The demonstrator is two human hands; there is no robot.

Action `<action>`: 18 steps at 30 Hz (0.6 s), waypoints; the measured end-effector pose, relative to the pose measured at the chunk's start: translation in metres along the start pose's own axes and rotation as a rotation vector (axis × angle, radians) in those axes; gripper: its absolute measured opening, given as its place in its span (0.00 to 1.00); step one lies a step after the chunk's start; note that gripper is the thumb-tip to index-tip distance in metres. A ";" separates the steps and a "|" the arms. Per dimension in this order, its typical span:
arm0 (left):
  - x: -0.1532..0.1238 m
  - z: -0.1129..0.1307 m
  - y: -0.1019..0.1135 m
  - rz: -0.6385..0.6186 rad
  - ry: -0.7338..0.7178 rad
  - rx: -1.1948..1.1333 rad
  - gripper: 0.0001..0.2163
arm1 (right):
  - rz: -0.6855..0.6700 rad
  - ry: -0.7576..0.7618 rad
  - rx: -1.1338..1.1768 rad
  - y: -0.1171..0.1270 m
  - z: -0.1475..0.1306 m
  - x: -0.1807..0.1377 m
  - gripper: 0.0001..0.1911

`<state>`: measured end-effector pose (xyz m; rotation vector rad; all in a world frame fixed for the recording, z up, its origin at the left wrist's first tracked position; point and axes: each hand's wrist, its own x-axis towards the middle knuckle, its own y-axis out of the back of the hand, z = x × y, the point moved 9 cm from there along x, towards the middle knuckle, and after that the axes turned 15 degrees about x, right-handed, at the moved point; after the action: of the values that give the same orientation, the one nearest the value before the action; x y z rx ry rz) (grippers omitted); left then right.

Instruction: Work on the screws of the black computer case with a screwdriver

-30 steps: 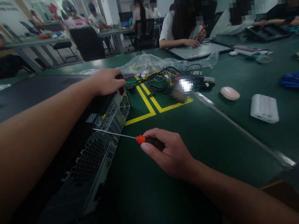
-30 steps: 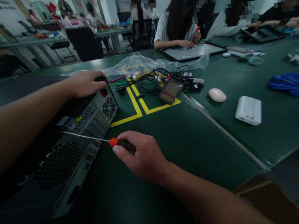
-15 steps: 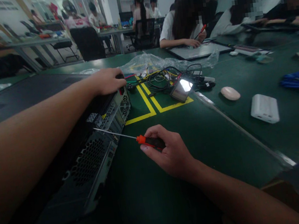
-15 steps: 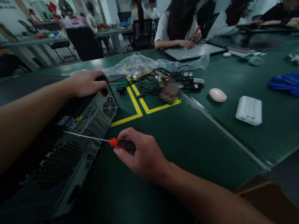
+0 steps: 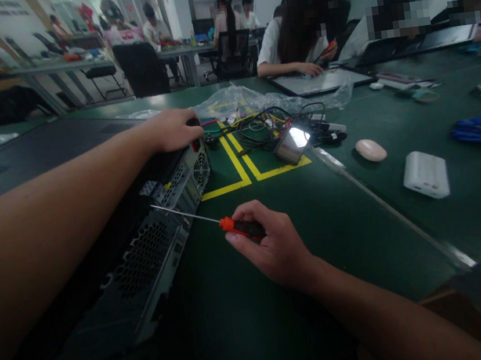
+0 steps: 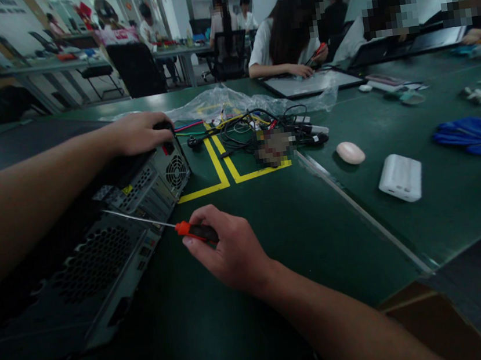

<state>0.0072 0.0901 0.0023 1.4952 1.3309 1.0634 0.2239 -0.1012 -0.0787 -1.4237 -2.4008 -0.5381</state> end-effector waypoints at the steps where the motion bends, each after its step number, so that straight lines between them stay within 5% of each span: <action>1: 0.000 0.000 0.000 0.001 0.001 0.002 0.36 | 0.000 0.003 0.004 0.000 0.000 0.000 0.08; 18: -0.002 0.000 0.002 -0.029 -0.010 -0.018 0.37 | -0.011 -0.049 0.000 0.000 0.002 0.001 0.09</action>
<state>0.0077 0.0877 0.0038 1.4619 1.3290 1.0448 0.2227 -0.0993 -0.0801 -1.4408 -2.4482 -0.5115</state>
